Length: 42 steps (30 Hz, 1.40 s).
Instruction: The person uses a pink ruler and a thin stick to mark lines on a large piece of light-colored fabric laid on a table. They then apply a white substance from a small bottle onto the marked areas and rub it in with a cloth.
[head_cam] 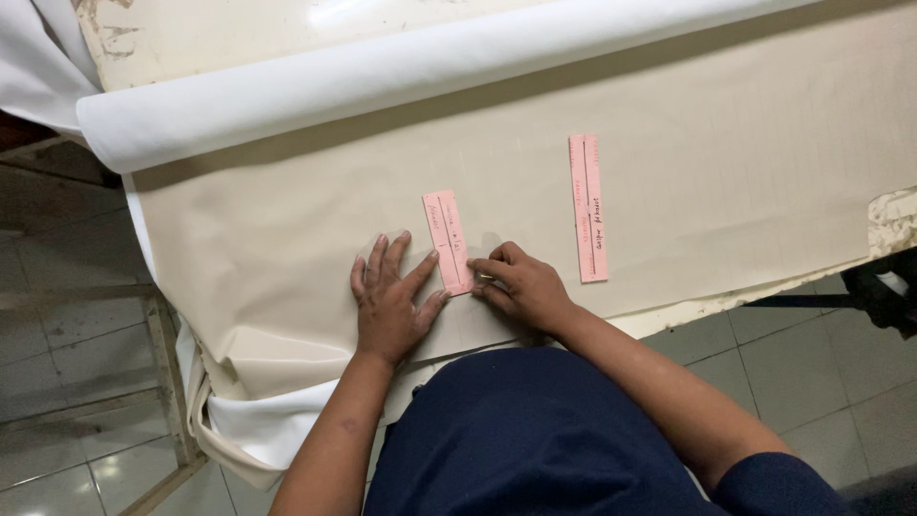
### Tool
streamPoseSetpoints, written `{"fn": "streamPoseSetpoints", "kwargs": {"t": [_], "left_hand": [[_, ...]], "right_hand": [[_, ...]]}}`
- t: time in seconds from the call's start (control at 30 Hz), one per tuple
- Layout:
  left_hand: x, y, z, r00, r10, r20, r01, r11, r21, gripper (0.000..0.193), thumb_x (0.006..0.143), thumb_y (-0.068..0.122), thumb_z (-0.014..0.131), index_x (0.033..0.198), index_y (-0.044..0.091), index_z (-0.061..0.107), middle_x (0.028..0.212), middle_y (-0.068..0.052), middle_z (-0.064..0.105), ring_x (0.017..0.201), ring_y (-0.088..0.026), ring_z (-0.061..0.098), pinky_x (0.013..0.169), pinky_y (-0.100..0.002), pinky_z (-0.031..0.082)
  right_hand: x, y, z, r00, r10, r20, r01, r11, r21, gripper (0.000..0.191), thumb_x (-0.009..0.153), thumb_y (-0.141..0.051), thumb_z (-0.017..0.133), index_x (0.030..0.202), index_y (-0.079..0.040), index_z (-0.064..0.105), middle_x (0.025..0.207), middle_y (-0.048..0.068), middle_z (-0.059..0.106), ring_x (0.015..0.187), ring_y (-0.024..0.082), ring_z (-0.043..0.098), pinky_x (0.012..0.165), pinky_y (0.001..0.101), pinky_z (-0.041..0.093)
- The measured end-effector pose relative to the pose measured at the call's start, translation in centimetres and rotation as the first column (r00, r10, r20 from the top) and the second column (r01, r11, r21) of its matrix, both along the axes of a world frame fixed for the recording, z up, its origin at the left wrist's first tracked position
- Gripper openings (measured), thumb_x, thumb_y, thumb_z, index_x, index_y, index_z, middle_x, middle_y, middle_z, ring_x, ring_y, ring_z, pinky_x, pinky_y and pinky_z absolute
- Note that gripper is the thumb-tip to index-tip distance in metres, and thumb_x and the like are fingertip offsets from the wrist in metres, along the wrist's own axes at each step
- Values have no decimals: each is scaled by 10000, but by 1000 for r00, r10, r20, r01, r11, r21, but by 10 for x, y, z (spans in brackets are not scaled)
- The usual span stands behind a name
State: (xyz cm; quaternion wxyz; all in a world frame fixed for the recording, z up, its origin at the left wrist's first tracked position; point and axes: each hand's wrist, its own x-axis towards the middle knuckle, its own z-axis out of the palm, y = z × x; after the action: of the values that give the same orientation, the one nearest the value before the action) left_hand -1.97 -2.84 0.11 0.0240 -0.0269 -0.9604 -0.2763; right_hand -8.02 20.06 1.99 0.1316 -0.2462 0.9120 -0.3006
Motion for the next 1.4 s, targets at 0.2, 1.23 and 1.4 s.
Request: {"fn": "streamPoseSetpoints", "kwargs": {"t": [0.2,1.23,1.4], "left_hand": [[0,0,1,1000,8,12,-8,1000,11,520,815,462,770,1299,286,706,1573,-81,402,1521,-320,234,1214,-570,102],[0,1,2,1000,-11,1,11,1000,-8,564,786,523,775,1294,289,704,1569,-82,385,1507,-327,233,1201,-582,103],[1,0,1,1000,-3,-20,3,1000,-3,468,824,442,764,1266,291,727,1573,-69,414,1520,-312,250,1213,-571,119]], "right_hand": [[1,-1,0,1000,-10,-2,10,1000,-8,392,871,-353,763,1233,-214,706,1011,34,630,803,205,696,676,355,566],[0,0,2,1000,7,-11,-7,1000,28,389,877,-355,763,1238,-225,705,974,37,615,756,211,673,647,361,558],[0,0,1,1000,13,-12,-12,1000,15,385,878,-348,769,1235,-219,709,977,39,619,757,217,671,640,362,553]]}}
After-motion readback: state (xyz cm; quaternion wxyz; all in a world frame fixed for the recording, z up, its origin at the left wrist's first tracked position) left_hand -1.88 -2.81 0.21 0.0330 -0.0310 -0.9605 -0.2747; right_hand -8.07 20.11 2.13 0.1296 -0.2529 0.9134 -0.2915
